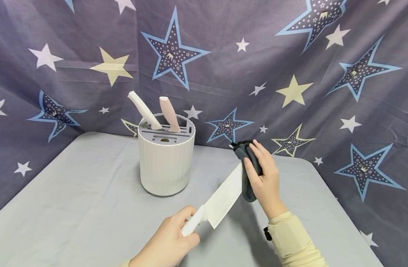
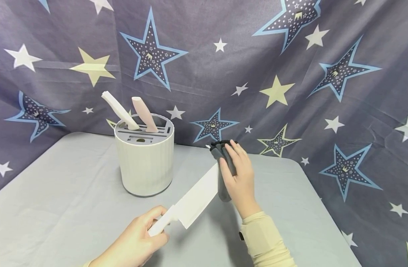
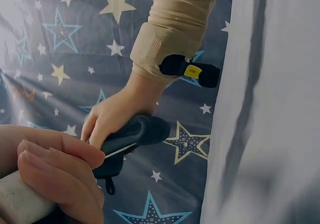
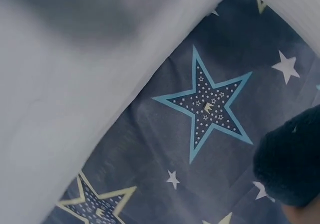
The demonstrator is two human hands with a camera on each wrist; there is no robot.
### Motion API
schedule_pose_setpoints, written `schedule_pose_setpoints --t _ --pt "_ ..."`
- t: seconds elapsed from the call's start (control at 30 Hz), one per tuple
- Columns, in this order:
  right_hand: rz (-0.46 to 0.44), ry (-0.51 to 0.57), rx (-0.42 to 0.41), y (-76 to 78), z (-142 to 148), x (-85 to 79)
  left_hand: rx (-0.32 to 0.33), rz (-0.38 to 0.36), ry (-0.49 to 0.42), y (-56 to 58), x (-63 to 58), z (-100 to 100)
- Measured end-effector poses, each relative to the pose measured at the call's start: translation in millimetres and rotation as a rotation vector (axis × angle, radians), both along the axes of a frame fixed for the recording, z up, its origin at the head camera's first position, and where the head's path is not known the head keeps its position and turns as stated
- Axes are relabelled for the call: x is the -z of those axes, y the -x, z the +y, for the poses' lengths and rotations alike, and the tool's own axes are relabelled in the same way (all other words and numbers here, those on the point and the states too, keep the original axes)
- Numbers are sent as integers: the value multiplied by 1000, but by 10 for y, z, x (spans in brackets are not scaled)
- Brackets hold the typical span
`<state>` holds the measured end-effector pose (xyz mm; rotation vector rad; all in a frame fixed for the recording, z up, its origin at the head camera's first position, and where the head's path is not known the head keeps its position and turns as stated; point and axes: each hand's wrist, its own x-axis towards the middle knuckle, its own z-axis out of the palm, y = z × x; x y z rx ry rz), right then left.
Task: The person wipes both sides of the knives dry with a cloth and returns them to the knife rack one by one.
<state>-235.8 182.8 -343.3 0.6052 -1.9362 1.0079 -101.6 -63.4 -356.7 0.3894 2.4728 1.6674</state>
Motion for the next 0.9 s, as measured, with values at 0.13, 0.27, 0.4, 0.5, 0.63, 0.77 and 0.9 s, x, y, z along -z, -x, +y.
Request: schedule_pose_setpoints --t 0.13,0.27,0.4,0.5,0.63,0.77,0.9 --pt "-165 246 15 -23 36 -19 6 -53 -61 11 -7 -5" --pt "-360 627 -51 -21 71 -54 15 -119 -138 15 -23 -10" --pt "-534 958 -204 -41 108 -77 22 -147 -180 10 -37 -13" --pt "-651 1084 -326 -89 117 -89 32 -156 -205 9 -36 -16" --pt "-774 1179 -510 -155 92 -123 61 -195 -266 13 -24 -22" --pt "-823 1305 -754 -187 48 -134 99 -225 -330 25 -19 -22" --pt "-798 1371 -1092 -215 -14 -131 147 -232 -390 44 -28 -12"
